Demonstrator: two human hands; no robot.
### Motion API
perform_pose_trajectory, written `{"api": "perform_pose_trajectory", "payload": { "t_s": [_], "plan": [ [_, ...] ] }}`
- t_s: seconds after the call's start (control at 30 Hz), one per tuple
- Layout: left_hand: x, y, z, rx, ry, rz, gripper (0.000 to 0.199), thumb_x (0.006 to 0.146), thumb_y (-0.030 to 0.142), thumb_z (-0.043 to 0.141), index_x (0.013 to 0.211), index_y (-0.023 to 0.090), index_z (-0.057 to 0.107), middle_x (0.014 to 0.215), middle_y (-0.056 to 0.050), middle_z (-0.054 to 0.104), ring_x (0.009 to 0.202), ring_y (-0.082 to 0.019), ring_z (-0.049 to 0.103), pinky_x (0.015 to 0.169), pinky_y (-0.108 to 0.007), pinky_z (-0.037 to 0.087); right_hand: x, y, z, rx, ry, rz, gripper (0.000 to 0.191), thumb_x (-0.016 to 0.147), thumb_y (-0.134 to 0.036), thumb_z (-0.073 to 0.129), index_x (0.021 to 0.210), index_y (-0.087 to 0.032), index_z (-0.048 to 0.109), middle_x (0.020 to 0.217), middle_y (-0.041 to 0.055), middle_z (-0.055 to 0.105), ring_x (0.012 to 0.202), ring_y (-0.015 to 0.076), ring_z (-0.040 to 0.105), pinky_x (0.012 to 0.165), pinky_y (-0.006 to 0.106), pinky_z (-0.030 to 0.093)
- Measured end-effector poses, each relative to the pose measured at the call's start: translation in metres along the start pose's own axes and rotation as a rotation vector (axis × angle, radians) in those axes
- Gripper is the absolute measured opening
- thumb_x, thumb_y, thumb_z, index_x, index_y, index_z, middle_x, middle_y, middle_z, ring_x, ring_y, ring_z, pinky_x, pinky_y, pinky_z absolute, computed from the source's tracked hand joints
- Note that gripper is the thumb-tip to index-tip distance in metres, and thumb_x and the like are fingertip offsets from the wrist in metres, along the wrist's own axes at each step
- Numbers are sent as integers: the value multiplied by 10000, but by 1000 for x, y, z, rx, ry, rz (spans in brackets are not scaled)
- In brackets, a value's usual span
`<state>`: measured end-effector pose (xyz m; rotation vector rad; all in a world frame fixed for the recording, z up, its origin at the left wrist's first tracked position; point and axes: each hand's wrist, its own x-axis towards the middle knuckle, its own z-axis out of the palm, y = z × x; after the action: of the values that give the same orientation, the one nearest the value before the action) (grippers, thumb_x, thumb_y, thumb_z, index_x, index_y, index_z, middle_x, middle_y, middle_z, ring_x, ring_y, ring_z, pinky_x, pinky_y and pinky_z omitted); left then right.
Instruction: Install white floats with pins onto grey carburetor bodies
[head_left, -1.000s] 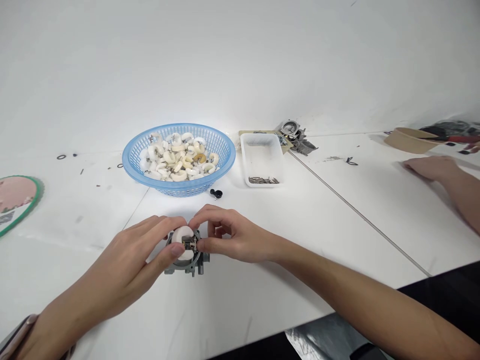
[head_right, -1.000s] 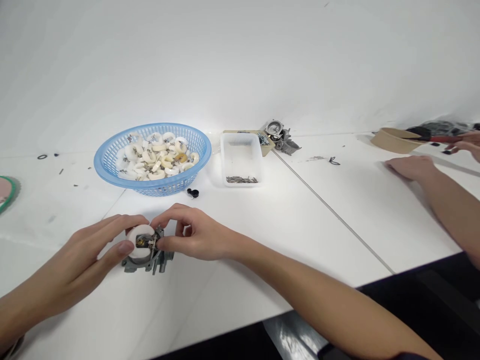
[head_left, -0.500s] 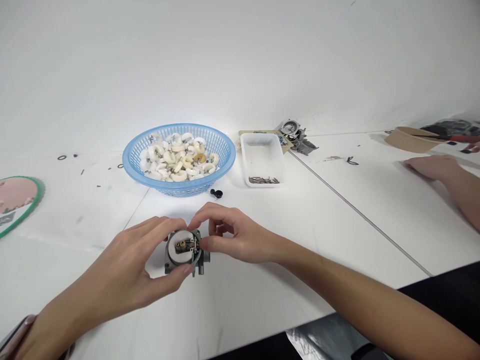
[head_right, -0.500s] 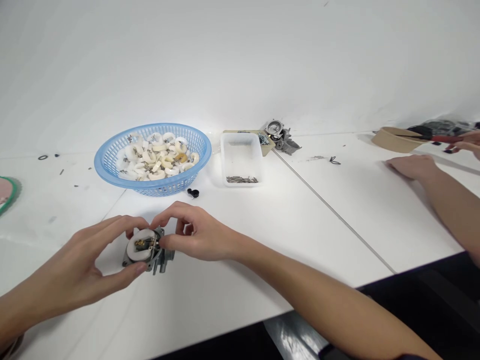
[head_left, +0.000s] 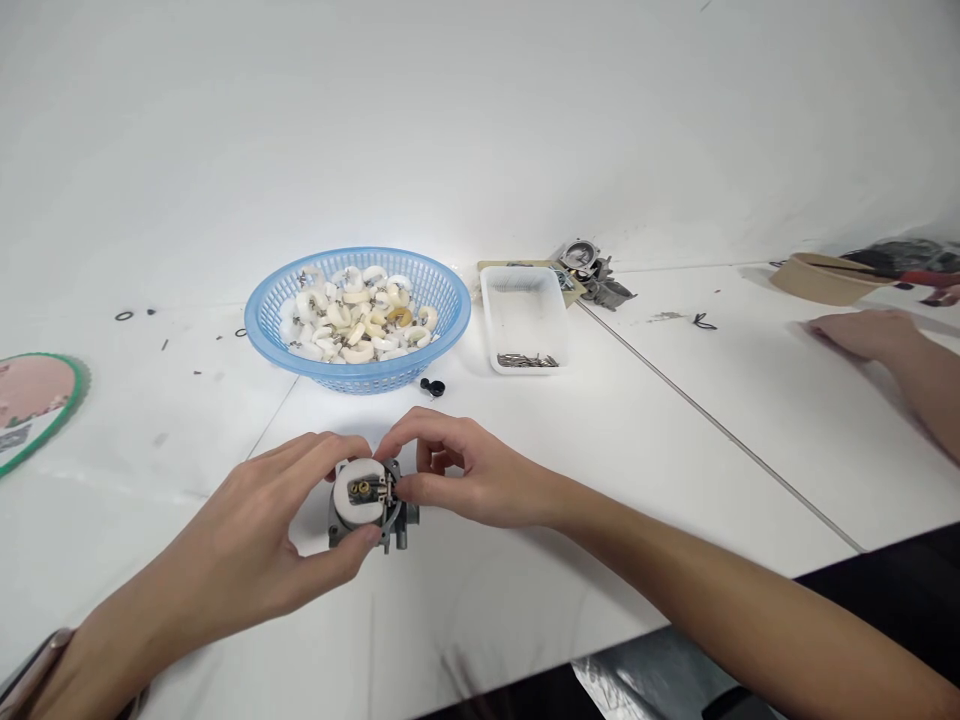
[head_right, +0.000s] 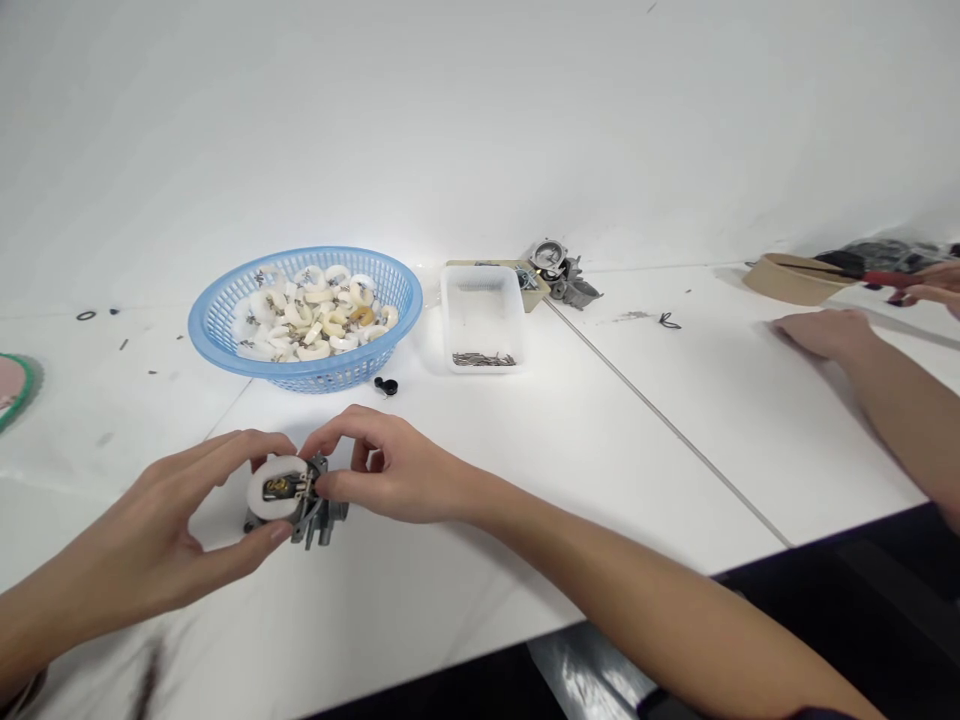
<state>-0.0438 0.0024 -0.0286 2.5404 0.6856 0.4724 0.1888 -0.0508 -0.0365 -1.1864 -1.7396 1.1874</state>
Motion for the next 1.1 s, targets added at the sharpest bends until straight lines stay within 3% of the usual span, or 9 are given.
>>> {"api": "perform_pose_trajectory", "payload": {
  "t_s": [0.27, 0.53, 0.93, 1.1],
  "plan": [
    [-2, -1, 1, 4, 23, -18, 432, 887, 329, 621, 1274, 339, 430, 1055, 5, 643, 832, -164, 631, 682, -260, 556, 0, 1, 1, -20, 0, 13, 179, 875, -209, 673, 1052, -231, 665, 1093, 16, 619, 686, 77, 534, 633, 239, 473],
    [2, 3, -1, -25, -17, -21, 319, 911, 334, 593, 1207, 315, 477, 1060, 10, 654, 851, -171, 638, 656, -250, 547, 0, 2, 2, -18, 10, 32, 220, 868, -242, 690, 1086, -242, 655, 1087, 23, 606, 698, 90, 529, 626, 249, 478],
    [0, 1, 0, 5, 5, -20, 393, 912, 363, 602, 1277, 324, 460, 1047, -8, 637, 817, -174, 632, 641, -264, 552, 0, 2, -1, -11, -4, 22, 241, 873, -247, 686, 1113, -251, 664, 1135, 30, 615, 691, 87, 535, 626, 250, 479],
    [-1, 1, -1, -25, -19, -29, 390, 911, 362, 598, 1277, 320, 469, 1111, -20, 654, 913, -197, 642, 610, -243, 542, 0, 2, 0, -10, -2, 29, 230, 873, -257, 688, 1101, -238, 663, 1104, 32, 608, 690, 88, 538, 627, 253, 485]
  ]
}}
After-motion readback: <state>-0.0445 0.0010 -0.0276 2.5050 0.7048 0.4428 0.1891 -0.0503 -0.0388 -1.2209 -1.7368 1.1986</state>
